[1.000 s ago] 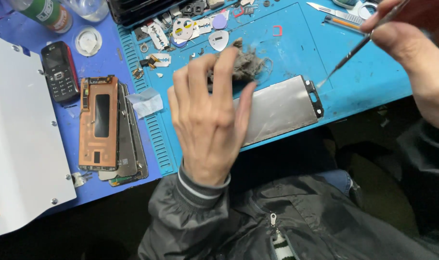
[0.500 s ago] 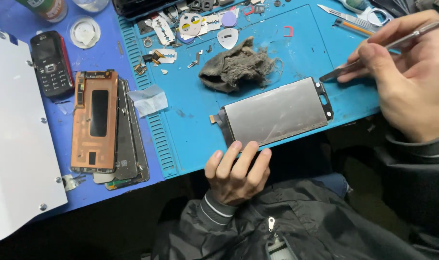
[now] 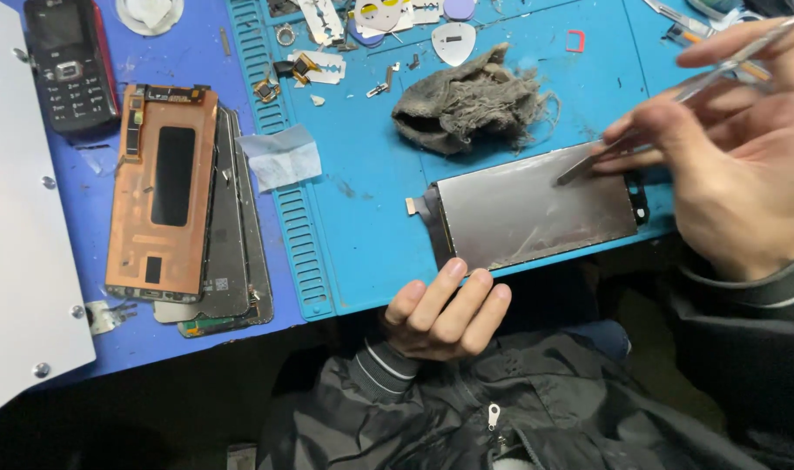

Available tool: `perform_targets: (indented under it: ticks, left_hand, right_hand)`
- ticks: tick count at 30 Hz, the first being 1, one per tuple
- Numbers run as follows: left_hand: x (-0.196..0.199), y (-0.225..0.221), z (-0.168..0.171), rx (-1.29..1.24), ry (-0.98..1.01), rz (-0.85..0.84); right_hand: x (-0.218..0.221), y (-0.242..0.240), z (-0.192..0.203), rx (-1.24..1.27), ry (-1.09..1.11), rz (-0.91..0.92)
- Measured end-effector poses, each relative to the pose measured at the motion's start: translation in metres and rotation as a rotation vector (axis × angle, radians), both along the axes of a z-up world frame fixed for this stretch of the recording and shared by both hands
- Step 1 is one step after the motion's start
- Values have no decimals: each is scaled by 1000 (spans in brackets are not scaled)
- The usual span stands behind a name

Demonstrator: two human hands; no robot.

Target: Cleaning a mobile phone screen using a cloth and a cleaning solution, then scraping the edges with a tool.

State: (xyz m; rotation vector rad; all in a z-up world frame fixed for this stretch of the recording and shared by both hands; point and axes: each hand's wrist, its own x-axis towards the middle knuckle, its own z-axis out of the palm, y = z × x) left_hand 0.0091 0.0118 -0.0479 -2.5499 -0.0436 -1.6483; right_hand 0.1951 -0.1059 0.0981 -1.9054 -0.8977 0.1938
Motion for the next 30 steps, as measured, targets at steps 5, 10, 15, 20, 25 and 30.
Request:
perform_targets:
  ticks: [5,10,15,20,25,30]
  left_hand:
    - [2,0,-1,-16,-19,-1]
    - [0,1,1,-12,3,-1]
    - [1,-1,2,-21,18,2]
    - [0,-1,0,-22,15,-6]
    - [-2,-1,3,-29,49,-5]
    - [-2,-2,3,-32,40,-7]
  right_hand:
    - [12,-20,-23,59,82,-31]
    - [15,-23,-29,42,97,-53]
    - [6,-17,-19,-11,45,-4]
    - [-1,-12,-10,-24,-13,38]
    - [1,-14,-18,27,28,8]
    - [4,-17,-23,77,63,-18]
